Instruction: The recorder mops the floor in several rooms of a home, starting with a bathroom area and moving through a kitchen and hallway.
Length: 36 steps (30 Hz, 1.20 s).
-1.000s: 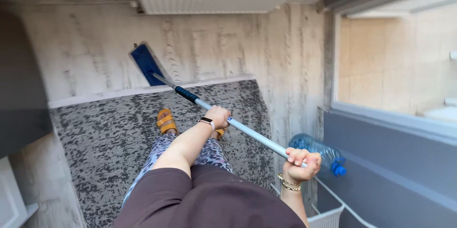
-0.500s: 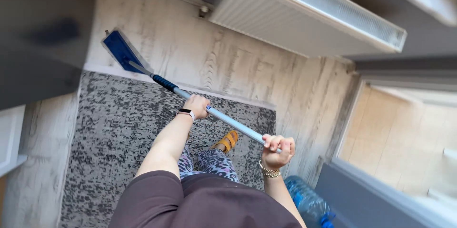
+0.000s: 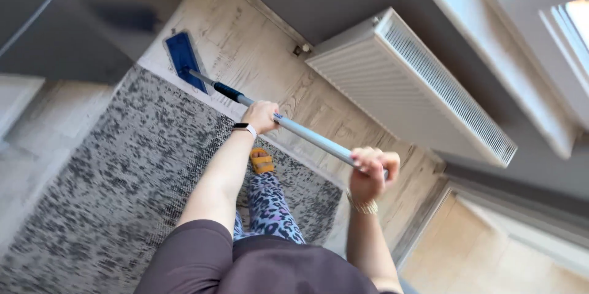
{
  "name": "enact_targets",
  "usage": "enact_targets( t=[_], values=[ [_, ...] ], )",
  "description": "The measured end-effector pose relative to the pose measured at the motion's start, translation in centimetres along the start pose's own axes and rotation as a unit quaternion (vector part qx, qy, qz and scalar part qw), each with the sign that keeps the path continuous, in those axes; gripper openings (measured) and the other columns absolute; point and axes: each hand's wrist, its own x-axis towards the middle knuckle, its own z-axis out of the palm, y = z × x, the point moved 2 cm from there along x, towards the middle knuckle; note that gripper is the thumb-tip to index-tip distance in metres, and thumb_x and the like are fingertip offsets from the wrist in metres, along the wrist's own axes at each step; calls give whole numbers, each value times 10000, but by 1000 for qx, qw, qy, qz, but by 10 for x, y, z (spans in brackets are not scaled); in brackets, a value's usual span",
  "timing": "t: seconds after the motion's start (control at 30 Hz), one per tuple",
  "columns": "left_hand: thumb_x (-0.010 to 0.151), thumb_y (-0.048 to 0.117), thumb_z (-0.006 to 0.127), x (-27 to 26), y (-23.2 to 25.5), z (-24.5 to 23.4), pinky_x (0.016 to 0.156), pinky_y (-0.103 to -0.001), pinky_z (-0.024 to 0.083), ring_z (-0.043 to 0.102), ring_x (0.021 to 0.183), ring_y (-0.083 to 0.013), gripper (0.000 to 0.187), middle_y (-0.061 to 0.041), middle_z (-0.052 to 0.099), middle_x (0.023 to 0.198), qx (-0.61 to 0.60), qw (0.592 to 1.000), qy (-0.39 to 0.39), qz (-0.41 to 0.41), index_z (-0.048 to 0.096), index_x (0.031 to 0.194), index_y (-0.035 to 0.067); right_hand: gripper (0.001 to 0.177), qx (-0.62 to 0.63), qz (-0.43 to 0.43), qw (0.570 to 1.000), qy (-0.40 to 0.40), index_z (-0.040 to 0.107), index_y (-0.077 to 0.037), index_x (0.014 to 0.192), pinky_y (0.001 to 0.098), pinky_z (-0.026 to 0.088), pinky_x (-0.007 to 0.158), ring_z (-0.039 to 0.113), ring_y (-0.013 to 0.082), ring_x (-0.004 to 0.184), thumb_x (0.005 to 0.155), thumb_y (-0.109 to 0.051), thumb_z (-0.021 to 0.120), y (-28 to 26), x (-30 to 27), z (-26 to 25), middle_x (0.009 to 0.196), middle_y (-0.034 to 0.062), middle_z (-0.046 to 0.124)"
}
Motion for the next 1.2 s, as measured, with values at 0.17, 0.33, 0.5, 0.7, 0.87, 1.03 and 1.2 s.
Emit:
enact_targets(
  t=[0.17, 0.33, 0.5, 0.7, 0.87, 1.03, 1.2],
  values=[
    [764, 198, 740, 6, -19, -7, 776, -506, 539, 660, 874, -393, 126, -141, 700, 823, -13, 992, 94, -84, 652, 748, 109, 177, 57, -34, 996, -60, 453, -82, 914, 365, 504, 589, 465, 155, 548, 1036, -160, 557, 16, 66, 40, 634, 27, 463],
    [766, 160, 707, 1, -22, -17, 772, -500, 541, 673, 874, -379, 79, -133, 707, 829, -49, 973, 178, -141, 652, 741, 109, 153, 67, 9, 991, -119, 433, -90, 891, 365, 480, 540, 418, 149, 501, 1019, -137, 502, 34, 106, 53, 596, 23, 419],
    [775, 218, 744, 1, -42, -4, 754, -499, 546, 681, 872, -383, 126, -144, 703, 846, -20, 967, 188, -169, 664, 765, 122, 181, 58, 17, 990, -127, 414, -108, 847, 371, 464, 510, 396, 147, 475, 1014, -153, 469, 42, 118, 51, 576, 19, 397],
    [689, 301, 804, -17, -46, 2, 795, -497, 546, 694, 864, -366, 213, -124, 721, 797, -27, 962, 194, -190, 686, 736, 130, 187, 52, 48, 993, -99, 408, -126, 830, 358, 443, 480, 377, 139, 455, 999, -176, 472, 62, 123, 49, 568, 19, 388],
    [727, 334, 768, -27, -61, -15, 832, -477, 556, 711, 883, -352, 203, -127, 737, 829, -17, 960, 159, -231, 717, 784, 145, 176, 40, 76, 994, -68, 412, -144, 834, 353, 444, 492, 379, 140, 466, 997, -180, 467, 88, 122, 50, 573, 10, 392],
    [748, 346, 731, -54, -76, -35, 868, -469, 553, 724, 881, -342, 203, -130, 744, 829, -14, 963, 105, -248, 731, 789, 147, 174, 32, 99, 994, -41, 419, -149, 832, 357, 455, 514, 388, 154, 477, 995, -188, 467, 107, 101, 58, 586, 9, 401],
    [753, 306, 713, -87, -109, -63, 834, -494, 556, 717, 900, -348, 160, -126, 740, 855, 15, 967, 47, -249, 746, 819, 164, 185, 52, 123, 990, -42, 412, -158, 822, 358, 475, 551, 407, 155, 500, 997, -181, 467, 119, 68, 96, 589, 4, 401]
  ],
)
